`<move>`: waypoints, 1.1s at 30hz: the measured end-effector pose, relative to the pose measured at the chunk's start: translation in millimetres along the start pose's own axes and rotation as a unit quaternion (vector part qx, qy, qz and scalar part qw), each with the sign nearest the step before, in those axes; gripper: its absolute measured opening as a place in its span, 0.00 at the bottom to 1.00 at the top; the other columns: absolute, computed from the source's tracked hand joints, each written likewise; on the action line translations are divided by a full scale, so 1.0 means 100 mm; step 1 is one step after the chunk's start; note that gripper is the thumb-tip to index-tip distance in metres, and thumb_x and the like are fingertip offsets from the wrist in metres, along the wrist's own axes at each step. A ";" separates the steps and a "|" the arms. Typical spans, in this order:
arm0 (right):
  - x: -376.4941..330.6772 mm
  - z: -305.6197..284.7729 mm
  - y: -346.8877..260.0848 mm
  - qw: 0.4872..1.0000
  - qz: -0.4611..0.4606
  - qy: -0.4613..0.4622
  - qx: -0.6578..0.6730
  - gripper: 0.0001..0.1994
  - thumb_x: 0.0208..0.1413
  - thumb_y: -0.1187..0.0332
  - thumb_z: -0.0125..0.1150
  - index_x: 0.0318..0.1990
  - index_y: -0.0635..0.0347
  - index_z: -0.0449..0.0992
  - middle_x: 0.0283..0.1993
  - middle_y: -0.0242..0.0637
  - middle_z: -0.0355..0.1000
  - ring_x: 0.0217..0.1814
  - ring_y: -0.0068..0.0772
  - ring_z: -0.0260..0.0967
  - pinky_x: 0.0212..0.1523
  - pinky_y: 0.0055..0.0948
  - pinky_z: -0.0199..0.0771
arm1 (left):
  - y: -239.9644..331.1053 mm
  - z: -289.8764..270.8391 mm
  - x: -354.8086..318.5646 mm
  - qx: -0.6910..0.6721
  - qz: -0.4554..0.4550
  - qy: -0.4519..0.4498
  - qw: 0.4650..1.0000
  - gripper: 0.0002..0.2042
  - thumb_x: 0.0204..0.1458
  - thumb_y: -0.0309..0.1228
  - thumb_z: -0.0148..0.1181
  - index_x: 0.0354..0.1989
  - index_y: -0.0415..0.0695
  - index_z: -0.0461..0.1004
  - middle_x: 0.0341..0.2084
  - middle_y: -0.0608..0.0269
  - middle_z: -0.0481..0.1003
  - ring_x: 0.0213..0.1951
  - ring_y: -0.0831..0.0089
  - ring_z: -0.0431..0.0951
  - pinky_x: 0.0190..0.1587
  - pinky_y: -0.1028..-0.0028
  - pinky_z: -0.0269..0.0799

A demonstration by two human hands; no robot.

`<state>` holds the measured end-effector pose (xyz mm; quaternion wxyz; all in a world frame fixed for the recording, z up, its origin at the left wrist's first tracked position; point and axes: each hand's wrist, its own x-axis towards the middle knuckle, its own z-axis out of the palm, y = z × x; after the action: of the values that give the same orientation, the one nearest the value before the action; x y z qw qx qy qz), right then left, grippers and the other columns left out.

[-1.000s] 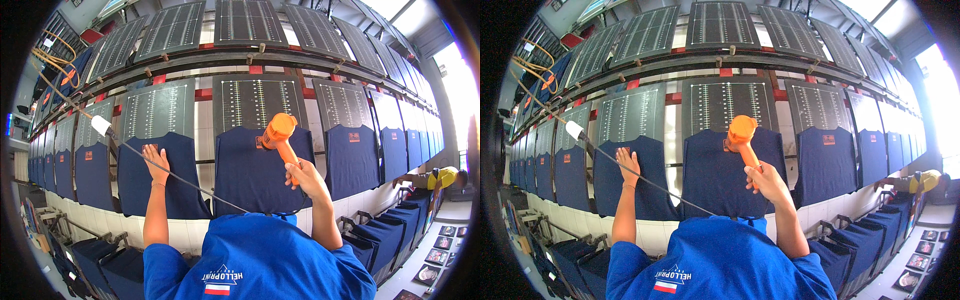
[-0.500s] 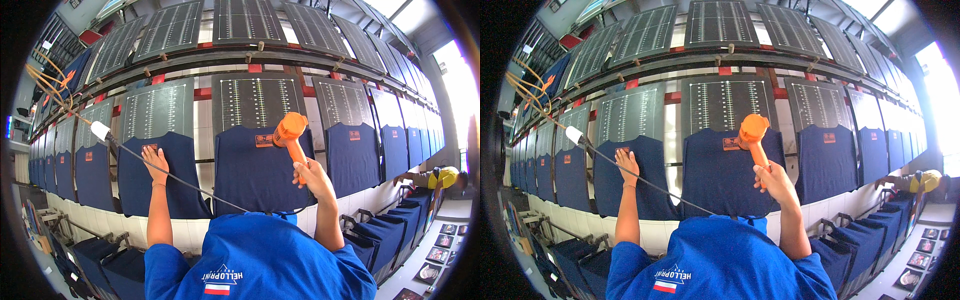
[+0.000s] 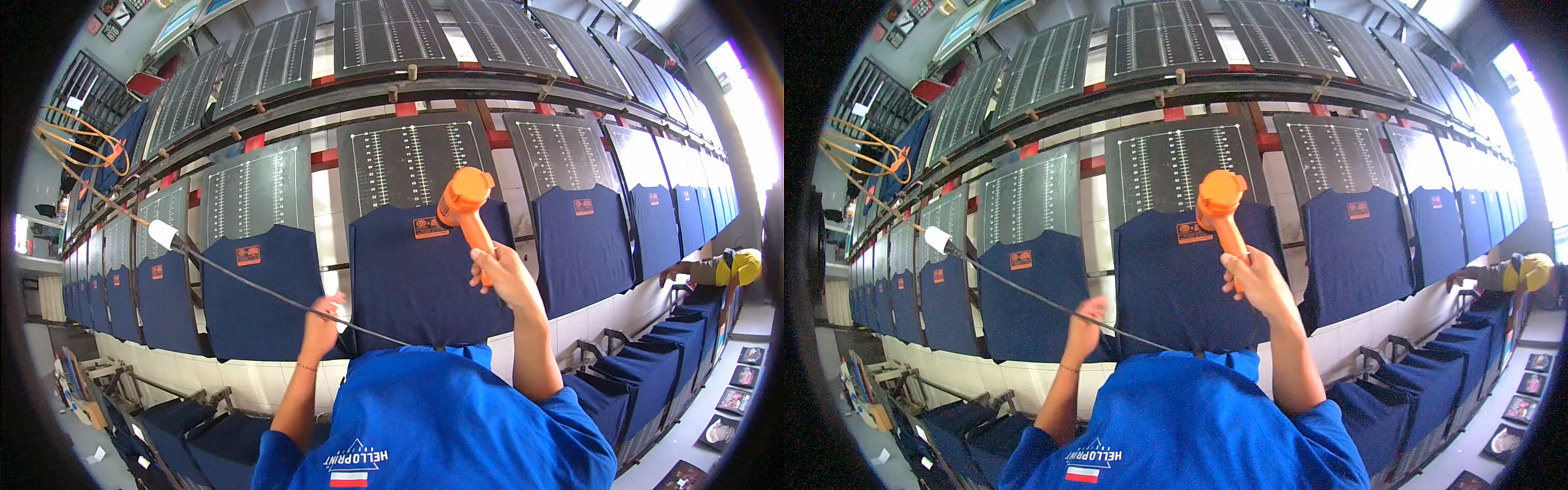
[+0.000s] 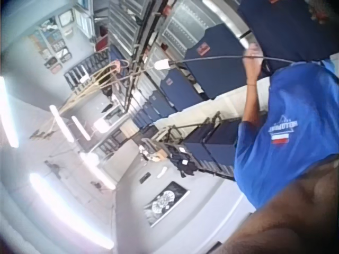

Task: The person uses a heat gun to dry the screen-printed logos on several blue t-shirts that are arranged on a long printing table.

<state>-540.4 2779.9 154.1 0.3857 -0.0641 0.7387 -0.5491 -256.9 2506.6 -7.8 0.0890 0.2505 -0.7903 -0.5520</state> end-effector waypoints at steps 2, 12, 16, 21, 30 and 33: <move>0.03 0.07 0.03 1.000 -0.014 0.004 -0.010 0.16 0.63 0.58 0.57 0.43 0.65 0.72 0.28 0.30 0.70 0.27 0.20 0.73 0.23 0.20 0.71 | 0.35 0.20 -0.10 -0.114 0.001 -0.212 0.971 0.18 0.56 0.23 0.53 0.56 0.37 0.71 0.55 0.54 0.73 0.55 0.68 0.74 0.58 0.68 0.68; 0.20 0.17 -0.04 0.996 -0.005 -0.081 0.036 0.16 0.62 0.58 0.58 0.44 0.65 0.70 0.29 0.31 0.71 0.28 0.20 0.73 0.23 0.19 0.71 | 1.02 1.28 -0.03 -0.163 -0.099 -0.483 0.854 0.30 0.68 0.48 0.39 0.72 0.43 0.52 0.71 0.62 0.55 0.67 0.68 0.61 0.67 0.69 0.57; 0.20 0.00 0.03 0.990 -0.029 -0.128 0.050 0.16 0.62 0.59 0.58 0.42 0.65 0.70 0.30 0.32 0.70 0.29 0.21 0.73 0.23 0.19 0.71 | 1.22 1.74 0.08 -0.145 -0.052 -0.545 0.824 0.31 0.68 0.48 0.37 0.71 0.38 0.51 0.71 0.58 0.54 0.70 0.68 0.55 0.70 0.69 0.51; -0.01 -0.63 0.16 0.995 -0.016 -0.086 0.042 0.16 0.63 0.57 0.58 0.41 0.66 0.71 0.30 0.32 0.70 0.29 0.21 0.73 0.23 0.20 0.70 | 1.55 2.36 0.17 -0.115 -0.014 -0.614 0.781 0.32 0.68 0.50 0.35 0.69 0.34 0.54 0.68 0.49 0.58 0.70 0.62 0.56 0.72 0.67 0.46; -0.35 -2.79 0.46 0.997 -0.020 0.042 0.069 0.16 0.63 0.57 0.57 0.41 0.65 0.70 0.29 0.33 0.71 0.28 0.21 0.73 0.22 0.20 0.70 | 2.39 3.88 0.43 -0.124 0.071 -0.669 0.729 0.28 0.70 0.47 0.32 0.68 0.38 0.60 0.67 0.52 0.61 0.69 0.61 0.58 0.71 0.67 0.49; -0.42 -3.51 0.53 0.996 -0.031 0.054 0.061 0.17 0.63 0.56 0.57 0.42 0.64 0.70 0.29 0.32 0.71 0.27 0.22 0.73 0.22 0.20 0.70 | 2.59 4.41 0.46 -0.113 0.074 -0.664 0.736 0.29 0.69 0.47 0.31 0.67 0.38 0.60 0.67 0.52 0.62 0.69 0.62 0.59 0.70 0.67 0.51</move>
<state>-718.3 3089.2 164.6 0.3316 -0.0337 0.7210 -0.6075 -557.2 2918.0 58.5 -0.3897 -0.2506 -0.5969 -0.6550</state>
